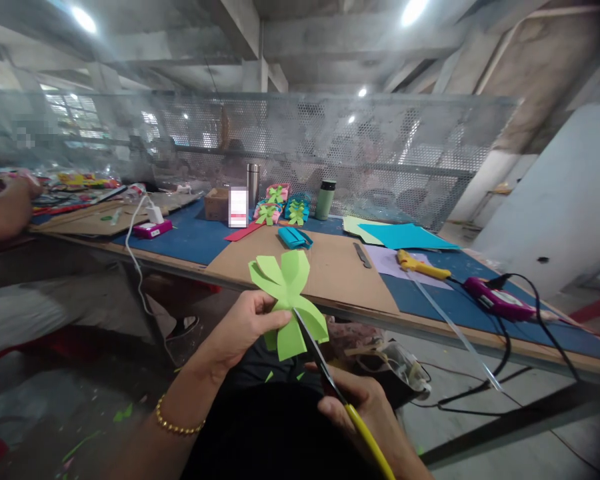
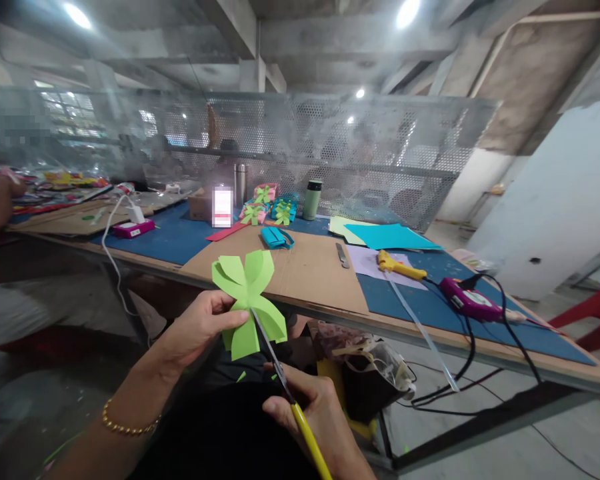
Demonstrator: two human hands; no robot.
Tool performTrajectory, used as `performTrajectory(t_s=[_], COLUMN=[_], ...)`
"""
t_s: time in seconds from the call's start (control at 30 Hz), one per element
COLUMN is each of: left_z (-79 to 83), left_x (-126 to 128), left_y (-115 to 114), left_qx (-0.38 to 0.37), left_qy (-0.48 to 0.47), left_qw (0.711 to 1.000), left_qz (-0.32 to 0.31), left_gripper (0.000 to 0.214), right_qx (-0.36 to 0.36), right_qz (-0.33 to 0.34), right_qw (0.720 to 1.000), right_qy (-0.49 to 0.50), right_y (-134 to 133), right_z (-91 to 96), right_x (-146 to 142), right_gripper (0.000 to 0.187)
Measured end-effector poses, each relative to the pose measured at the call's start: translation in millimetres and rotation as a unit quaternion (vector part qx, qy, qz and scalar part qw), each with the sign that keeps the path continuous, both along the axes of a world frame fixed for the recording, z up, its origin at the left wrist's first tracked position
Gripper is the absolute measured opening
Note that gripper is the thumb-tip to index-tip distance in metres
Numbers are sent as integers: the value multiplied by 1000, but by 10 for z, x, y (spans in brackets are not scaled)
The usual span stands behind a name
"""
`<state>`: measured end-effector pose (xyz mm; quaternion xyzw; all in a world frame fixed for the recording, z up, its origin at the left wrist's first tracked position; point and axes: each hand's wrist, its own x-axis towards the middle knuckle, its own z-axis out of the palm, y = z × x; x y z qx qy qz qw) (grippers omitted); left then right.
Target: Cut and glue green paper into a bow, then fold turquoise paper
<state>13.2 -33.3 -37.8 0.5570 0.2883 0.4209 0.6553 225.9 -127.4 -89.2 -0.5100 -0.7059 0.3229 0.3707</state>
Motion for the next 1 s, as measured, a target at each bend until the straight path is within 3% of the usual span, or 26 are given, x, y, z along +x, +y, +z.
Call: performTrajectory(t_s=[0.63,0.8,1.0], left_z=[-1,-14,10], left_x=[-62,-65,-70], left_y=[47,37,65], left_qx=[78,76,68], left_qy=[90,89,50], left_qw=[992,993,996], left_qz=[-34,-8,35], left_gripper=[19,17,22], right_qx=[-26,-51,-48], right_qz=[-3,8,27], right_qw=[1000,998,998], right_qy=[12,38,41], right_y=[-12,-13,-22], right_z=[-17,-27,-91], right_x=[37,47,73], right_gripper=[58,52,68])
